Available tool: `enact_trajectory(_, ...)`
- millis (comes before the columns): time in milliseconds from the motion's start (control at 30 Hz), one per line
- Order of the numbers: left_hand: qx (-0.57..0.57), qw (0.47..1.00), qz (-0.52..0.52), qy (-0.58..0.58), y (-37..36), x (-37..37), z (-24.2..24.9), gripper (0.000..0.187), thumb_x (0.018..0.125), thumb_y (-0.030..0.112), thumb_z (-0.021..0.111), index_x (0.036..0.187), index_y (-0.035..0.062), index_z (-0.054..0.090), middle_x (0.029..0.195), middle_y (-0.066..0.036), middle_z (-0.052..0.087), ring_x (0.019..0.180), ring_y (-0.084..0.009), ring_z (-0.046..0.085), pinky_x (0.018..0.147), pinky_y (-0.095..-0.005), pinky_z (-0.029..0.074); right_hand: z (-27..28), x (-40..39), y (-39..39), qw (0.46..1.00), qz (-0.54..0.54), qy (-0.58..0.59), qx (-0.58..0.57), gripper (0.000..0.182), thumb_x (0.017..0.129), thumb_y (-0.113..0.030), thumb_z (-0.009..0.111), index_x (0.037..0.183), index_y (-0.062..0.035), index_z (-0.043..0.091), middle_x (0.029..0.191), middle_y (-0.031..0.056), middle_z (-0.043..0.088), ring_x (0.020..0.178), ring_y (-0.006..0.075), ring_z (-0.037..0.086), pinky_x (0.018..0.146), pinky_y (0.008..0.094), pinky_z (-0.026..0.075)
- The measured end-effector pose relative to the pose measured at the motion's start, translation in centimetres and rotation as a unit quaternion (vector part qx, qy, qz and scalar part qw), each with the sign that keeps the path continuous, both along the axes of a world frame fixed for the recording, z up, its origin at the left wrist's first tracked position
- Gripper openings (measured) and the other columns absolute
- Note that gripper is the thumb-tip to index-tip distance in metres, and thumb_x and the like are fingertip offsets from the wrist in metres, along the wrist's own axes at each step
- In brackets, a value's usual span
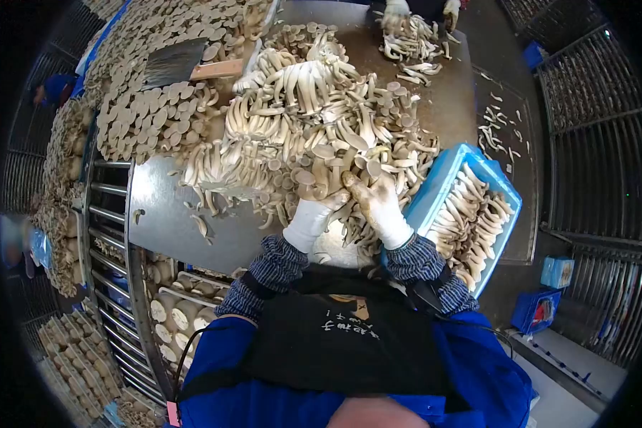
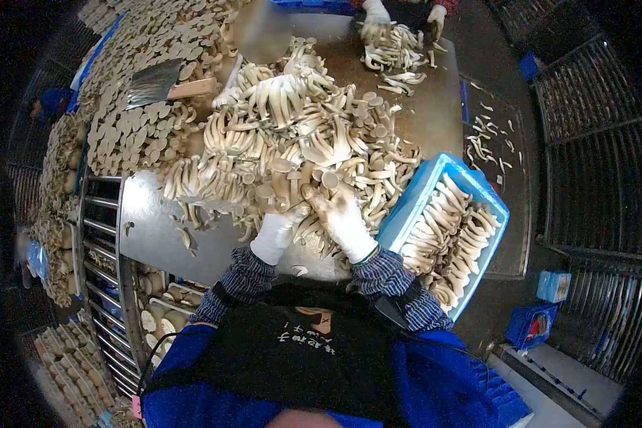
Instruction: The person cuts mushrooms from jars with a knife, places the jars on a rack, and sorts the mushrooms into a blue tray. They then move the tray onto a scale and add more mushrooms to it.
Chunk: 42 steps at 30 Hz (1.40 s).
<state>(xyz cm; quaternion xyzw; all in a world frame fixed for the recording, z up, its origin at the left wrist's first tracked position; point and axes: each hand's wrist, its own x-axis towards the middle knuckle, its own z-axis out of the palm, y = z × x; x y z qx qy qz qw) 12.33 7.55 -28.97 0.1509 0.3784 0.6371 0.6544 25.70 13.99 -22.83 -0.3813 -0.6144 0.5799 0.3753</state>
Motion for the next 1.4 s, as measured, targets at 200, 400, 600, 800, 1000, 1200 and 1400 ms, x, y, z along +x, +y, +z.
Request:
enact_trajectory(200,0.111,0.993,-0.018,-0.044,0.5,-1.0,0.0,0.059,0.089,-0.003,0.063,0.142,0.0128,0.041,0.135,-0.008,0.052,0.117,-0.0224,0.057,0.092,-0.0364,0.055,-1.3,0.4,-1.0,0.998,-0.030,0.044,0.018,0.031,0.087,0.001,0.065,0.118,0.0044,0.059,0.110,0.0107,0.065,0.101,0.0180,0.061,0.087,0.0297,0.050)
enact_trajectory(400,0.148,0.983,0.044,-0.098,0.2,-1.4,1.8,0.076,0.085,-0.009,0.062,0.150,0.0157,0.030,0.148,-0.006,0.042,0.115,-0.0210,0.055,0.099,-0.0394,0.050,4.5,1.8,-1.9,0.997,-0.022,0.014,-0.071,0.034,0.096,-0.013,0.060,0.126,0.0035,0.056,0.091,0.0052,0.059,0.080,0.0134,0.056,0.075,0.0293,0.050)
enact_trajectory(600,0.083,0.993,-0.045,0.077,-1.7,-0.9,1.8,0.069,0.078,-0.010,0.069,0.140,0.0073,0.042,0.132,-0.007,0.053,0.119,-0.0197,0.055,0.098,-0.0352,0.052,2.0,1.9,-2.1,0.990,0.043,0.048,0.123,0.052,0.094,-0.024,0.066,0.137,-0.0009,0.047,0.120,0.0124,0.060,0.107,0.0196,0.060,0.089,0.0316,0.052)
enact_trajectory(800,0.093,0.988,-0.096,0.075,-2.3,-1.0,1.9,0.071,0.074,-0.010,0.074,0.138,0.0038,0.045,0.126,-0.006,0.057,0.112,-0.0178,0.059,0.092,-0.0324,0.055,1.9,4.0,-4.5,0.977,0.083,0.174,-0.088,0.047,0.092,-0.009,0.059,0.137,-0.0003,0.044,0.119,0.0105,0.058,0.103,0.0168,0.060,0.084,0.0265,0.052)
enact_trajectory(1000,0.110,0.980,-0.009,0.165,-1.7,0.6,2.9,0.073,0.075,-0.005,0.078,0.139,0.0064,0.044,0.128,-0.004,0.055,0.112,-0.0144,0.057,0.090,-0.0284,0.053,0.3,3.5,-4.2,0.986,-0.099,0.135,0.010,0.056,0.095,-0.006,0.060,0.143,0.0007,0.031,0.130,0.0157,0.054,0.115,0.0232,0.058,0.098,0.0306,0.047)
enact_trajectory(1200,0.122,0.980,0.140,0.071,0.5,0.9,3.6,0.075,0.078,-0.002,0.076,0.141,0.0071,0.037,0.133,-0.006,0.049,0.110,-0.0176,0.059,0.082,-0.0304,0.056,2.4,5.7,-2.5,0.983,-0.142,0.101,-0.048,0.059,0.099,-0.043,0.051,0.135,0.0026,0.039,0.119,0.0171,0.059,0.094,0.0185,0.065,0.084,0.0285,0.053)
enact_trajectory(1400,0.081,0.929,-0.207,0.297,-0.8,0.7,3.3,0.075,0.078,0.004,0.078,0.140,0.0017,0.037,0.147,-0.014,0.039,0.122,-0.0156,0.050,0.086,-0.0263,0.051,-3.3,5.6,-2.5,0.991,-0.013,0.131,-0.026,0.041,0.084,-0.011,0.067,0.122,-0.0036,0.056,0.114,0.0084,0.064,0.103,0.0207,0.063,0.085,0.0319,0.050)
